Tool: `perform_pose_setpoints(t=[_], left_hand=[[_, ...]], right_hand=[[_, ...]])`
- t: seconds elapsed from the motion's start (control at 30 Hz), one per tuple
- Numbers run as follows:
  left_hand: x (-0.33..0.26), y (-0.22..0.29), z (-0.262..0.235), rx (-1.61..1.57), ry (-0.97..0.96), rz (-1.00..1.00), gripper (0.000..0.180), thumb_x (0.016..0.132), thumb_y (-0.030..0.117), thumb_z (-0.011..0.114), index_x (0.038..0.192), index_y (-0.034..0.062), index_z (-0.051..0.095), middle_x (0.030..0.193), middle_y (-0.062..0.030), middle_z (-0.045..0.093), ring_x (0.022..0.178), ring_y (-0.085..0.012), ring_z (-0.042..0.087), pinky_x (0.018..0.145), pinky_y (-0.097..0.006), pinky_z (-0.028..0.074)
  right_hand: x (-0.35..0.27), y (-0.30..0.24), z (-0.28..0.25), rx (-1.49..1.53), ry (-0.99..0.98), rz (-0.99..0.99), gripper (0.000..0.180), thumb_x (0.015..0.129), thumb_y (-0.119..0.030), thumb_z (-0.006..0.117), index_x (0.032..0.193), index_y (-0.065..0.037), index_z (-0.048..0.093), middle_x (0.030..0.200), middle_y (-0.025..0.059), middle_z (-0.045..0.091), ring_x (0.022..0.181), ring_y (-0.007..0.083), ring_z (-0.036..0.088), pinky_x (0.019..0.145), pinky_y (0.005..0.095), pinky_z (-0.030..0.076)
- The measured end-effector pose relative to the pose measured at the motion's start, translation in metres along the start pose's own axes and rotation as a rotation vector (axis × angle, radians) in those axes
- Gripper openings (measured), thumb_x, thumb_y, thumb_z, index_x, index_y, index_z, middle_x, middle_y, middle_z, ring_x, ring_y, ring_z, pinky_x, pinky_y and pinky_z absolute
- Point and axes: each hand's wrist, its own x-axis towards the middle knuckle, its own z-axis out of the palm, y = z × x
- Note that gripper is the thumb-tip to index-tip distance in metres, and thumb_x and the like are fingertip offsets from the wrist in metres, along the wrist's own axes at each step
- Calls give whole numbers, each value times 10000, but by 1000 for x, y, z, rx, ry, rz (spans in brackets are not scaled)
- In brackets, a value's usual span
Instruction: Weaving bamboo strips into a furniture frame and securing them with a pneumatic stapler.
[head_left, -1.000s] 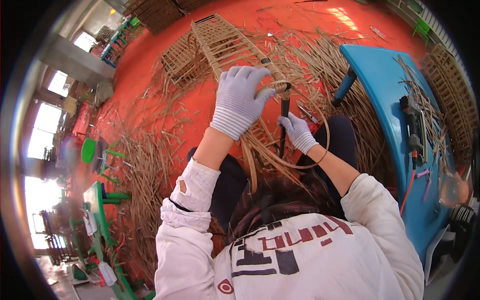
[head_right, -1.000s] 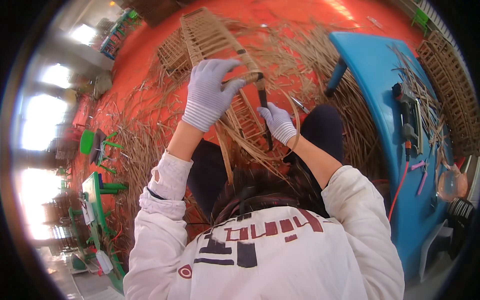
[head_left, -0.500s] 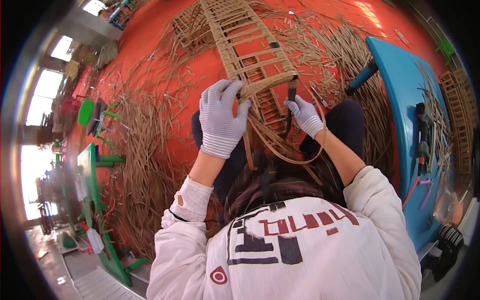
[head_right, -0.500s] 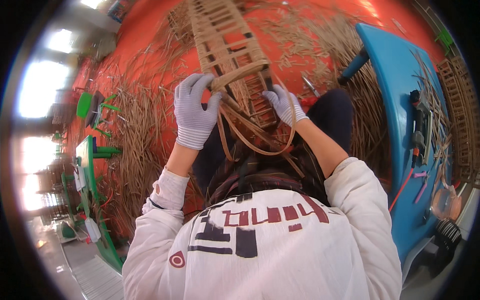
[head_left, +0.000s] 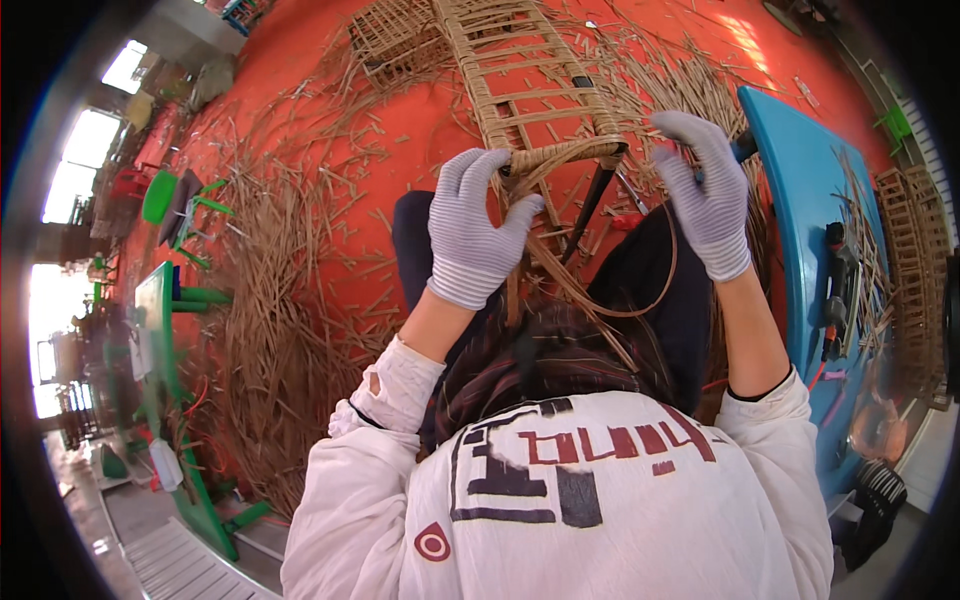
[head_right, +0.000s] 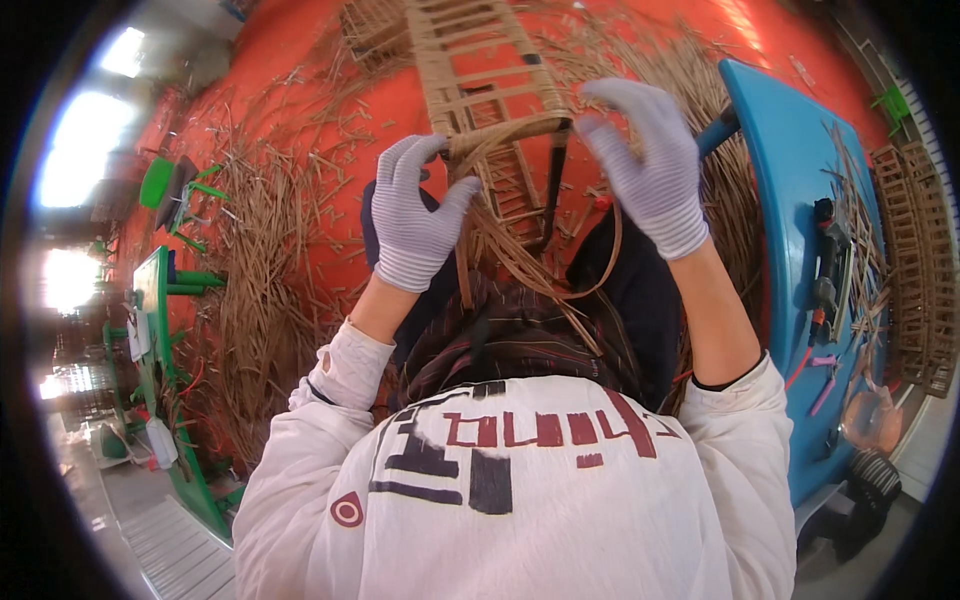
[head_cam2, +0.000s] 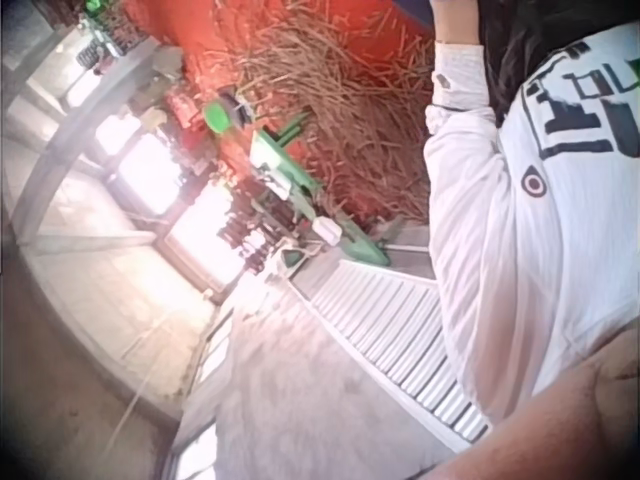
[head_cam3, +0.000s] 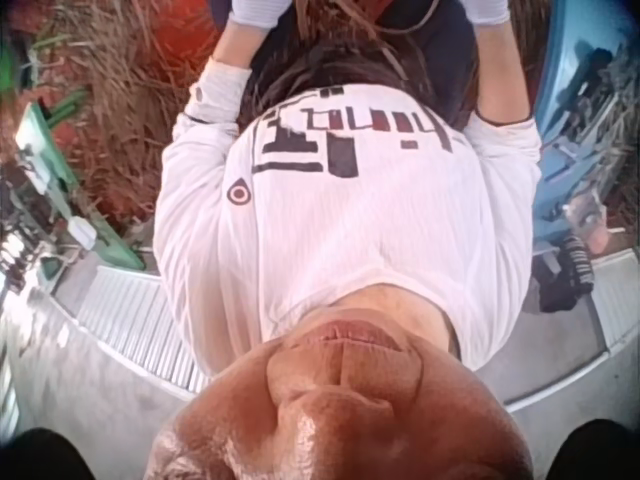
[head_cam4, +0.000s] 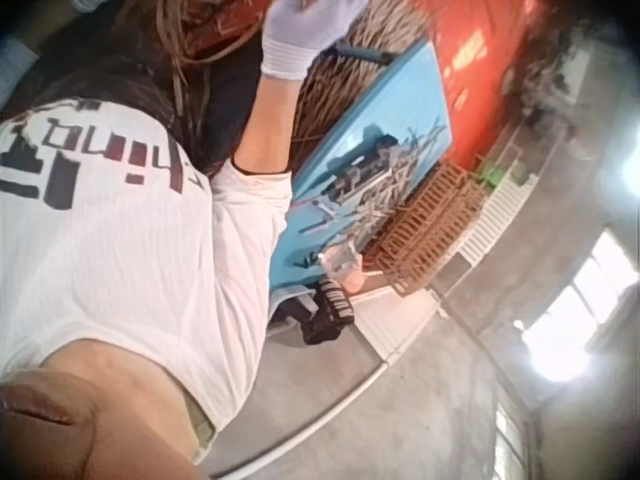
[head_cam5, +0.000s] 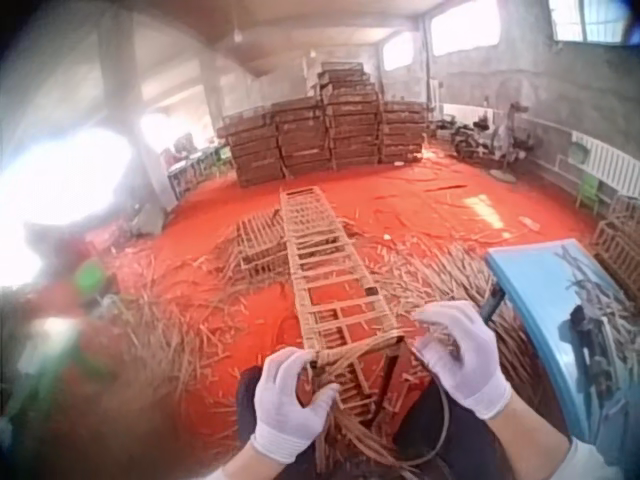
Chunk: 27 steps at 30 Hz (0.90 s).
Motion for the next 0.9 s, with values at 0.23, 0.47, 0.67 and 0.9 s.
perform_pose_setpoints(t=[0.23, 0.47, 0.67, 0.9], left_hand=[[-8, -4, 11, 163, 18, 29, 559, 724, -57, 667, 1264, -7, 537, 1185, -215, 574, 1086, -384, 573, 961, -418, 467], [-2, -18, 9, 66, -6, 39, 522, 724, -99, 611, 1237, -14, 555, 1195, -216, 581, 1077, -396, 586, 926, -418, 494], [1, -23, 4, 107, 30, 121, 509, 716, -67, 629, 1218, -10, 569, 1174, -217, 596, 1047, -403, 608, 923, -426, 508], [5, -26, 0, 134, -19, 160, 483, 723, 10, 642, 1200, -35, 579, 1204, -201, 585, 1064, -373, 594, 914, -434, 503]], right_hand=[[21, -33, 50, -277, -373, -487, 350, 808, -219, 717, 1133, -126, 624, 1128, 41, 633, 1081, 247, 574, 982, 415, 419], [32, -26, 81, -313, -493, -600, 311, 845, -162, 658, 1145, -105, 598, 1099, 60, 633, 1027, 242, 614, 912, 370, 484], [27, -26, 75, -399, -520, -589, 407, 811, -156, 673, 1199, -82, 577, 1102, 68, 628, 1002, 246, 617, 898, 378, 498], [23, -14, 81, -381, -558, -648, 491, 788, -134, 695, 1255, -56, 567, 1142, 104, 621, 1029, 285, 624, 881, 394, 524]])
